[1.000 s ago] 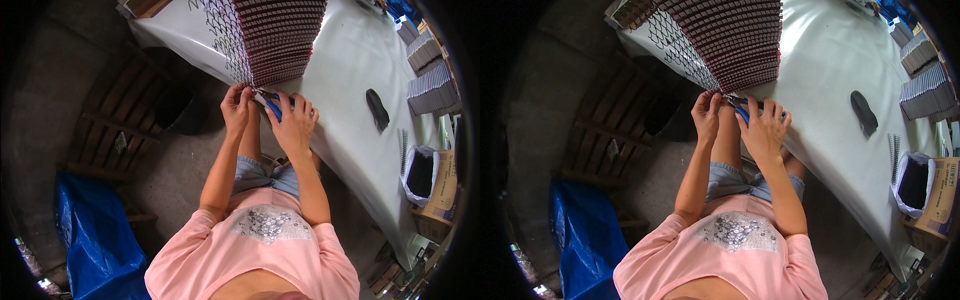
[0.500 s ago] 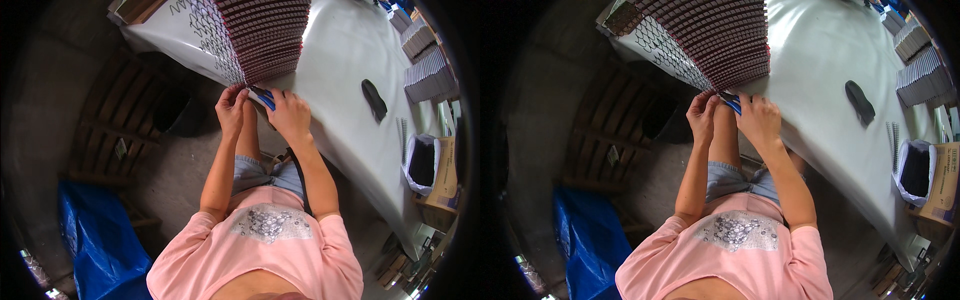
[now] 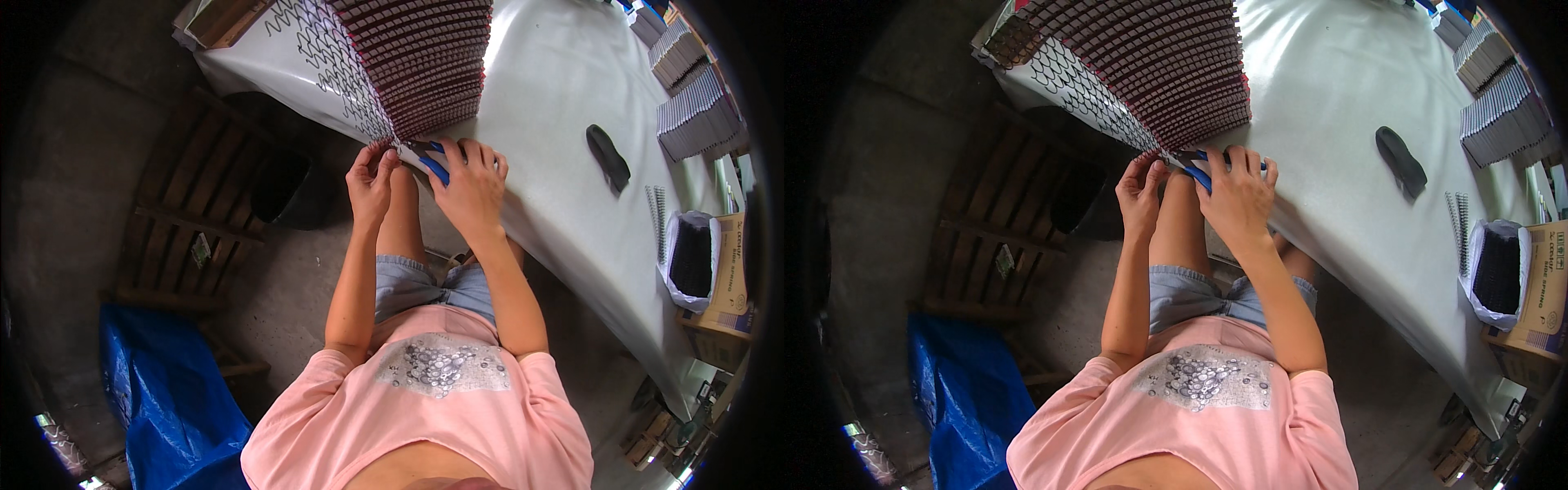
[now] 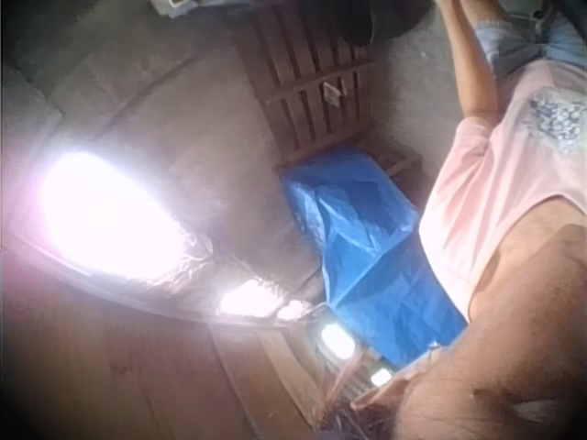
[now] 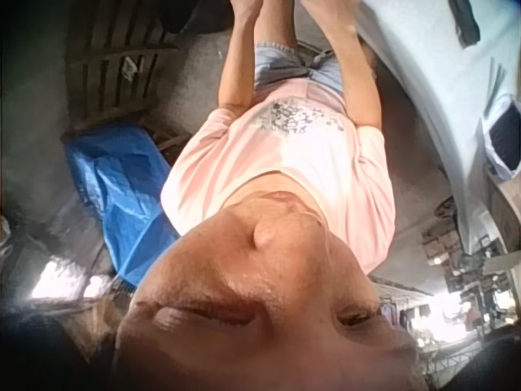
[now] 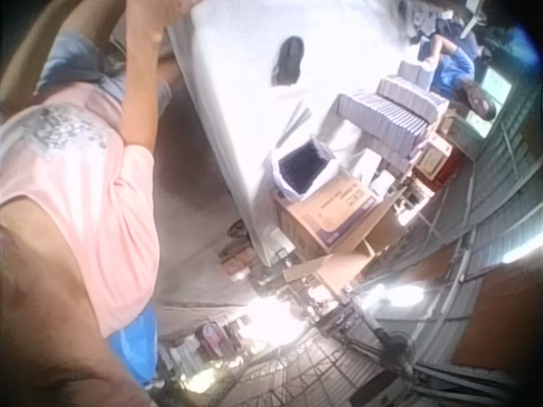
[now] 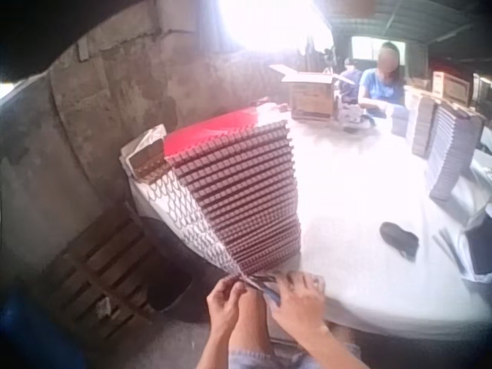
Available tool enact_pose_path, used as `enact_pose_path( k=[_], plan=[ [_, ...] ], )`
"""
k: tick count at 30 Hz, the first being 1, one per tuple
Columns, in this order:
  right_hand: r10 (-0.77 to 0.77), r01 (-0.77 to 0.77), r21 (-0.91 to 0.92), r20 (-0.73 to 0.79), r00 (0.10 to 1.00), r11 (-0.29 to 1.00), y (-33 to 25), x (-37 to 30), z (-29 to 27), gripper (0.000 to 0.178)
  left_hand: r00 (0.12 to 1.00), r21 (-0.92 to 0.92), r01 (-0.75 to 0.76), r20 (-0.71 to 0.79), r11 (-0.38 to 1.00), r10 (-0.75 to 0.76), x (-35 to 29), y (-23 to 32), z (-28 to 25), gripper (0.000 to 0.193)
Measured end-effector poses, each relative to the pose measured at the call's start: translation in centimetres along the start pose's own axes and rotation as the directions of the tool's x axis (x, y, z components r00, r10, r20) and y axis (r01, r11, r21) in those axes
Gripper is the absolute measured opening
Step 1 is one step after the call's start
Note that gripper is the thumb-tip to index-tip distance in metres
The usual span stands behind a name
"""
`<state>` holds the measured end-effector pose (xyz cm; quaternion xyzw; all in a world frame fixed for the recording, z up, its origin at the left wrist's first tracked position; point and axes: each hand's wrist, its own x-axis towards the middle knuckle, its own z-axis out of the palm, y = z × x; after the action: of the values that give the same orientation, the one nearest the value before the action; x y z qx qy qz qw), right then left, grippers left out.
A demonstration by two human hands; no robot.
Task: The person inserts wire coils into the spiral bindings of pink notebooks by hand, cuts the excess wire using blue pliers, and then stacks the finished notebooks onto a large pile on the table.
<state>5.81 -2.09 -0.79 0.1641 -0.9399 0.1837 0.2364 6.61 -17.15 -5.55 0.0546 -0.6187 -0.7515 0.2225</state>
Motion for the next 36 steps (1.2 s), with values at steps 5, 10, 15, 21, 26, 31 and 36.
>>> enact_pose_path(
  k=[5,10,15,21,26,31,36],
  plan=[
    [0.032,-0.035,0.026,0.114,0.993,0.999,-0.8,0.4,-0.2,0.041,1.000,0.003,-0.002,0.001,1.000,0.002,-0.1,0.0,-0.1,0.023],
    [0.000,-0.008,0.052,0.155,0.988,0.999,0.8,0.8,1.0,0.031,1.000,-0.033,0.003,-0.016,0.999,-0.003,-0.4,0.0,0.2,0.019],
    [-0.016,0.008,0.095,0.082,0.997,0.995,0.3,-0.1,-1.0,0.036,0.956,-0.680,0.260,0.079,0.686,-0.284,-1.1,-1.0,-2.0,0.019],
    [0.018,-0.017,0.064,-0.010,1.000,0.998,0.2,-0.2,-0.9,0.042,0.886,-0.837,0.362,0.173,0.410,-0.430,0.1,1.0,-0.8,0.028],
    [-0.002,0.003,0.051,-0.019,1.000,0.999,-0.2,0.3,-0.3,0.042,0.977,-0.547,0.210,0.089,0.810,-0.193,0.7,1.7,0.8,0.022],
    [0.035,-0.044,0.136,0.067,0.997,0.990,-0.6,0.6,-0.3,0.036,0.993,-0.327,0.109,-0.009,0.939,-0.119,1.0,1.2,0.9,0.011],
    [0.033,-0.050,0.166,0.103,0.994,0.985,0.4,0.6,0.4,0.035,0.997,-0.233,0.069,-0.022,0.970,-0.076,1.1,0.9,0.9,0.011]
  ],
)
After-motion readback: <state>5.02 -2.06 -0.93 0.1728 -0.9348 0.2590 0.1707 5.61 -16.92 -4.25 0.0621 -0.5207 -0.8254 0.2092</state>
